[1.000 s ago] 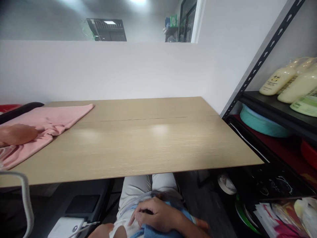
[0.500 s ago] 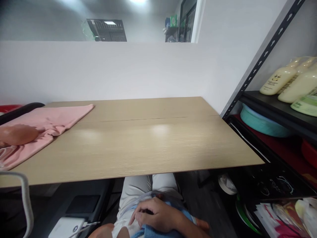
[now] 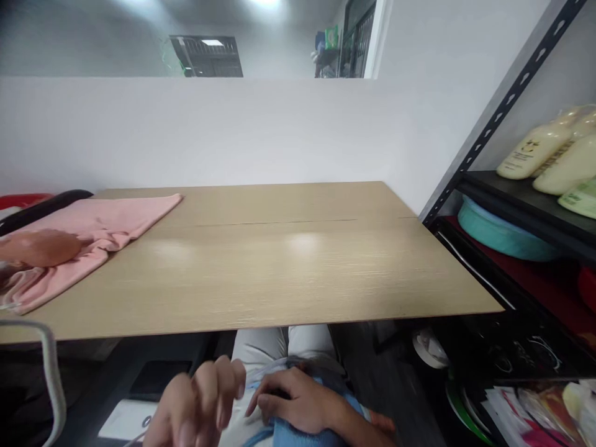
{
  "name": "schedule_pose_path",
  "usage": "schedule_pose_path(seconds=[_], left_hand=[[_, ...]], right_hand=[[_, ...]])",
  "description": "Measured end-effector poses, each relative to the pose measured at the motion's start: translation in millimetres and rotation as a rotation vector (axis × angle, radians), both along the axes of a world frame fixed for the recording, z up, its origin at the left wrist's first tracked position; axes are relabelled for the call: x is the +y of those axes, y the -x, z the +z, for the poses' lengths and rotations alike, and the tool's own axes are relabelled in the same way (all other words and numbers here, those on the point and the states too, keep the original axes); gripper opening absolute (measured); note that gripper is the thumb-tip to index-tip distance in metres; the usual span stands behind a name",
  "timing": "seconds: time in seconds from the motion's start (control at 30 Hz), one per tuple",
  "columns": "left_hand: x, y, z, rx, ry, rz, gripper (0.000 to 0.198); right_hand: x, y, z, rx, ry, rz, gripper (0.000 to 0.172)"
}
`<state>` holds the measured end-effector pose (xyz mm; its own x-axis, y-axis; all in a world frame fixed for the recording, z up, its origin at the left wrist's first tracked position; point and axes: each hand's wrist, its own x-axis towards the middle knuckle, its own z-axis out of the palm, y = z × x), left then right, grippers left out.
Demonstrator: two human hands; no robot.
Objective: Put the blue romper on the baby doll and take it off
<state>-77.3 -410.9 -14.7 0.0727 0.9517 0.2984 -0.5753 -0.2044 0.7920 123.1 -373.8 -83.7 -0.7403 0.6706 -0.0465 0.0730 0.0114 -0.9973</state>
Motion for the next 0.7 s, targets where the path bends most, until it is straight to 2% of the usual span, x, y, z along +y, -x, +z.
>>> schedule_pose_path(seconds=[0.03, 0.1, 0.17, 0.33, 0.5, 0.6, 0.7], left_hand=[[6, 0, 1.6, 0.021, 0.035, 0.059, 0.043], [15, 1, 3.4, 0.051, 0.226, 0.178, 0.039], [22, 2, 1.5, 0.037, 0.423, 0.219, 0.044], [32, 3, -20.9, 0.063, 0.631, 0.209, 0.059], [35, 11, -44.9, 0.093, 0.789, 0.143, 0.059], [37, 18, -53.3, 0.055, 0.910, 0.133, 0.060], [41, 22, -58.3, 0.012, 0.998, 0.151, 0.074]], right_hand=[[0, -1, 3.1, -0.011, 0.003, -0.001, 0.050], [-1, -3, 9.5, -0.040, -0.014, -0.009, 0.044], [-1, -5, 13.9, -0.049, -0.034, -0.011, 0.041], [0, -4, 15.5, -0.038, -0.026, -0.016, 0.040], [1, -3, 14.9, -0.050, 0.005, -0.014, 0.040], [2, -2, 14.8, -0.059, 0.011, -0.015, 0.041], [2, -1, 15.3, -0.066, 0.014, -0.014, 0.041]])
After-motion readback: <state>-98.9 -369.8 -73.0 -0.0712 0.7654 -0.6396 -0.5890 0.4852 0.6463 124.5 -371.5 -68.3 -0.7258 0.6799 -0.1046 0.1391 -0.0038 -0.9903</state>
